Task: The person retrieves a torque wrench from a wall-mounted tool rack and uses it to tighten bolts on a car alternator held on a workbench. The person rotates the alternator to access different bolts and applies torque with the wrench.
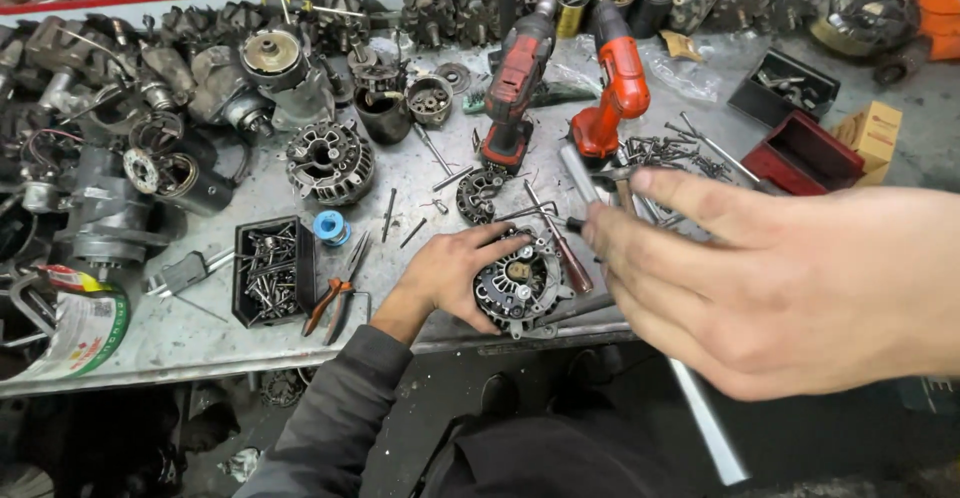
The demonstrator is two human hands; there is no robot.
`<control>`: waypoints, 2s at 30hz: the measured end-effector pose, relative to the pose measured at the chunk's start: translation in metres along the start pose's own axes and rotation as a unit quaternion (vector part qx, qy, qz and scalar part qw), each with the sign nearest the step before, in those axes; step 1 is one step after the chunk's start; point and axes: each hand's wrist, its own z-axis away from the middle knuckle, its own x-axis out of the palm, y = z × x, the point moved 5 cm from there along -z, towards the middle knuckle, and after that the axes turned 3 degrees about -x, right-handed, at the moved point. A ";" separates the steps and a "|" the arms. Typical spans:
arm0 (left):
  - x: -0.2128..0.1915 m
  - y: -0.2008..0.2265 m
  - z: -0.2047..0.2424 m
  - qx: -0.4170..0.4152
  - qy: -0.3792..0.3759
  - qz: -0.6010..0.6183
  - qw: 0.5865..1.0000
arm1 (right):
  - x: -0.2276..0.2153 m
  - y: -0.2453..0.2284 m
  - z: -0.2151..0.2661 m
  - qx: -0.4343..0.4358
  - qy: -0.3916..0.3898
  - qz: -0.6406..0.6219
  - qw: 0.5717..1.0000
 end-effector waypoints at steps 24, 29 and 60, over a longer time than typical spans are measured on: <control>0.008 -0.008 0.000 0.035 0.000 -0.012 0.999 | -0.024 0.005 -0.029 -0.061 0.009 -0.021 0.998; -0.004 0.001 -0.004 0.024 -0.007 -0.037 0.999 | -0.009 -0.004 -0.051 -0.224 -0.234 0.005 0.946; -0.003 -0.002 -0.004 0.052 -0.002 -0.042 0.998 | 0.181 -0.027 -0.013 0.020 0.327 -0.922 0.204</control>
